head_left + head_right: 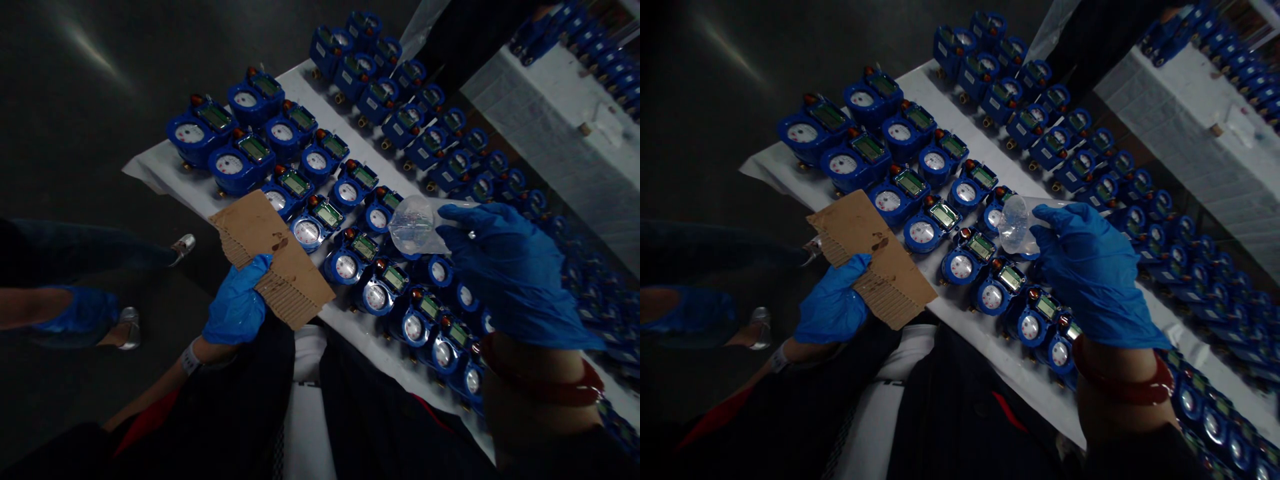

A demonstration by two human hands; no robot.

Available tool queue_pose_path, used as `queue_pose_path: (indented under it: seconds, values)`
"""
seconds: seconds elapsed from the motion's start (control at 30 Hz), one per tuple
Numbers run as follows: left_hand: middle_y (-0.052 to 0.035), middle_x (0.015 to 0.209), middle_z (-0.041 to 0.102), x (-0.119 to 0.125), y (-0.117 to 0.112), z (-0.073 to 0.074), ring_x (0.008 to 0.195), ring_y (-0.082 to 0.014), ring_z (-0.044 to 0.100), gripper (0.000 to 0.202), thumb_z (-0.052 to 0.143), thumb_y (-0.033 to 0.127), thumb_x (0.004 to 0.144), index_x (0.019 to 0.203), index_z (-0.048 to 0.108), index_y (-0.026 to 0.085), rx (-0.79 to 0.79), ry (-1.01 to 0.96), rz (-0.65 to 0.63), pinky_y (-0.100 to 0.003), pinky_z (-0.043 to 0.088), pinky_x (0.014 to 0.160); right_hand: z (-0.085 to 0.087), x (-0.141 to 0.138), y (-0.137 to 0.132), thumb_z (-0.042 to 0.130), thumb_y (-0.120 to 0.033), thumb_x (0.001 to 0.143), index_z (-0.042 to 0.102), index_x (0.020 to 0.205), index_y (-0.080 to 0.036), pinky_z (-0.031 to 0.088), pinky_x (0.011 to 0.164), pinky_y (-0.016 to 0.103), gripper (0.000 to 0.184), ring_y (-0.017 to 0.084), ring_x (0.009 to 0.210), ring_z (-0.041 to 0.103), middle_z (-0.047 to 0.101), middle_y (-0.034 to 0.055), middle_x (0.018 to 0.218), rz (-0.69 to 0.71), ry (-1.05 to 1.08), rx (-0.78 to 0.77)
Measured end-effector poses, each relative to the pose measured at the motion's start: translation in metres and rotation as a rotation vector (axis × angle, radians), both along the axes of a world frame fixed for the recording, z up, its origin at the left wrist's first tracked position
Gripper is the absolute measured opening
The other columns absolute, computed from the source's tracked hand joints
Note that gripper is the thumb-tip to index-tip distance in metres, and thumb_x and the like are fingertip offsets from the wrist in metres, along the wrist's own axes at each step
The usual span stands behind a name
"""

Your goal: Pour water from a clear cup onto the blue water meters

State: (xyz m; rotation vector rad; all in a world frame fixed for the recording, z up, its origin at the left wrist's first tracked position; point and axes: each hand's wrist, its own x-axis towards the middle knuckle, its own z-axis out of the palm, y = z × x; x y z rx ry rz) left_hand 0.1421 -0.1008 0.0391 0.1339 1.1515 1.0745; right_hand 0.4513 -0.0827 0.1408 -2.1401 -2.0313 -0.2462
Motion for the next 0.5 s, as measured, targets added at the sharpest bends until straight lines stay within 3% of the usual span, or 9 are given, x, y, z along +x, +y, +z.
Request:
queue_pose_path:
  seconds: [0.5]
  values:
    - [0.011, 0.129, 0.076, -0.001, -0.001, -0.012, 0.149, -0.0299, 0.046, 0.042, 0.069, 0.017, 0.089, 0.121, 0.074, 0.045, 0.045, -0.039, 0.035, -0.046, 0.055, 0.113, -0.002, 0.006, 0.002, 0.06, -0.038, 0.091, 0.076, 0.12, -0.025, 0.061, 0.083, 0.049, 0.035, 0.03, 0.101, 0.072, 0.076, 0.0085, 0.116, 0.03, 0.012, -0.004]
